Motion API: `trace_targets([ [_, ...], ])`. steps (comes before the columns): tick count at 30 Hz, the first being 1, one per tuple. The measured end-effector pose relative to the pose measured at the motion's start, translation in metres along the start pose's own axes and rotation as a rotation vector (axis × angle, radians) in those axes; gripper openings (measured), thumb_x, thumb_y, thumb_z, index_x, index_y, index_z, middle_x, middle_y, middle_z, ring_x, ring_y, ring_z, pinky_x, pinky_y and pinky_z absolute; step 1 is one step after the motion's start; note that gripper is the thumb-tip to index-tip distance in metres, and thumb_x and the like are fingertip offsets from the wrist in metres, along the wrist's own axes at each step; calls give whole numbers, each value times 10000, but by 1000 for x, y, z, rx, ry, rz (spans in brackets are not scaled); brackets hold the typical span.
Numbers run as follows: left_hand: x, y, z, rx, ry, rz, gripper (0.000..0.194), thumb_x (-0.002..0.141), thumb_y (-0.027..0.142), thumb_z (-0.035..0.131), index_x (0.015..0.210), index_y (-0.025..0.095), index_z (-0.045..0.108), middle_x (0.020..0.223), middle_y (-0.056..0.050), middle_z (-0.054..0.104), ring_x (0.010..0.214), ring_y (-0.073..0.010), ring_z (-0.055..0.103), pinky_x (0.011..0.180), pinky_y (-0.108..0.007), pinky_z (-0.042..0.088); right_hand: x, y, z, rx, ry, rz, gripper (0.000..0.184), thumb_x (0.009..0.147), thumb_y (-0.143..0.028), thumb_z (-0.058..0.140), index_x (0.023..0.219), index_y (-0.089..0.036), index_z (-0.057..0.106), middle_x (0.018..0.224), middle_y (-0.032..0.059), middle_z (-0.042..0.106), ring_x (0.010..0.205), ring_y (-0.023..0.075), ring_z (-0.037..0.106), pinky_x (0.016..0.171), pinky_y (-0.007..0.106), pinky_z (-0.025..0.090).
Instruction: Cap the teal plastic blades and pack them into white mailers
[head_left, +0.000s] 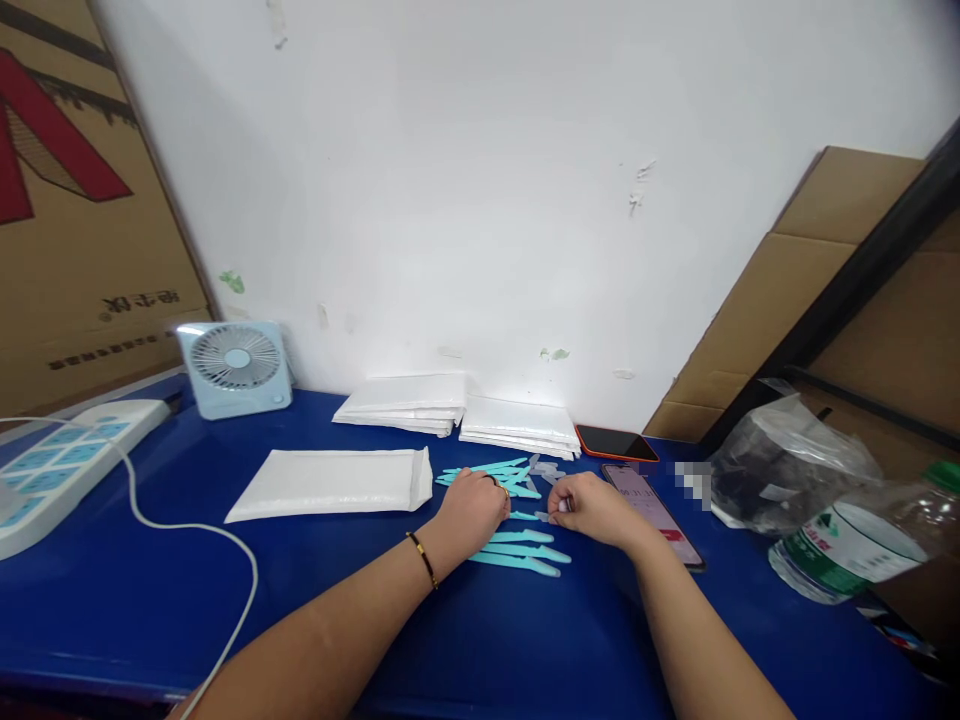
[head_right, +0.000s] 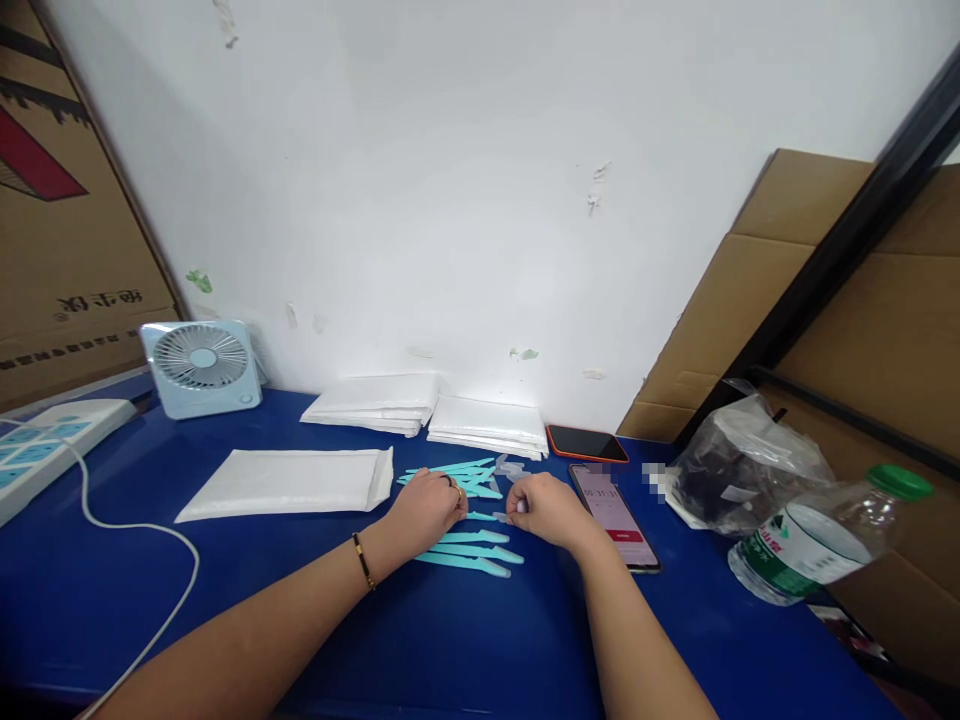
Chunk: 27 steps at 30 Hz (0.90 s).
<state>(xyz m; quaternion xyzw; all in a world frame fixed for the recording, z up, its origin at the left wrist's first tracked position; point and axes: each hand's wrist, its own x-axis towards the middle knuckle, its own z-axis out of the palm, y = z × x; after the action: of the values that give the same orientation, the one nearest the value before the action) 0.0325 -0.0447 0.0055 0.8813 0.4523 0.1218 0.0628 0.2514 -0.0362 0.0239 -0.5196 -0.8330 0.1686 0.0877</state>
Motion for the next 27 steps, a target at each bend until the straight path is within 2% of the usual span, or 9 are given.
trace_targets([
  [5,-2,5,-1,-14,12,19,174,819,234,524,706,198,651,744,-30,658,802,-189,571,749,-326,329,4,-14,9,74,-20,-64,77,658,-225,612,678,-190,679,652,9,632,587,123,524,522,200,324],
  [8,-4,5,-4,-97,-33,51,150,807,291,551,737,221,664,736,-3,667,755,-167,577,717,-295,337,0,-7,0,145,-19,-29,138,687,-265,588,731,-188,694,644,7,639,570,123,528,526,205,348],
  [10,-4,2,-6,-123,-25,57,156,810,334,553,760,236,663,764,12,666,768,-159,573,714,-280,338,-4,7,-11,157,91,63,205,727,-288,535,796,-183,697,680,17,654,581,131,540,540,216,364],
  [12,-3,-4,-8,-77,62,16,151,825,333,536,831,244,658,854,2,653,853,-170,556,733,-282,334,-9,25,-23,115,247,175,248,743,-301,498,818,-167,692,705,35,659,605,147,550,560,232,373],
  [14,0,-11,-6,-8,154,-19,170,835,311,524,954,257,633,977,-16,620,938,-184,521,753,-295,325,-11,39,-29,84,313,243,248,729,-306,505,804,-157,689,704,44,659,625,158,555,576,242,381],
  [16,3,-16,-3,43,190,-4,212,835,316,528,1028,273,602,1048,-21,585,971,-191,490,759,-304,317,-10,45,-28,81,287,272,227,705,-320,536,771,-162,686,683,39,652,618,157,553,568,240,380],
  [20,9,-16,5,125,193,48,147,839,318,526,933,254,619,959,-21,589,925,-190,468,734,-314,293,0,37,-12,62,238,312,231,669,-401,603,680,-178,663,677,31,651,612,151,559,527,227,356],
  [25,11,-11,7,186,221,65,151,868,258,463,821,208,598,843,-28,592,865,-184,463,702,-324,275,7,32,4,97,148,324,86,645,-251,616,669,-173,642,648,29,650,612,148,575,540,222,368],
  [27,11,-9,5,202,231,62,204,885,230,411,785,190,584,814,-32,592,849,-180,470,697,-326,276,7,35,6,105,157,299,52,642,-212,604,655,-169,632,665,32,648,610,145,572,537,224,370],
])
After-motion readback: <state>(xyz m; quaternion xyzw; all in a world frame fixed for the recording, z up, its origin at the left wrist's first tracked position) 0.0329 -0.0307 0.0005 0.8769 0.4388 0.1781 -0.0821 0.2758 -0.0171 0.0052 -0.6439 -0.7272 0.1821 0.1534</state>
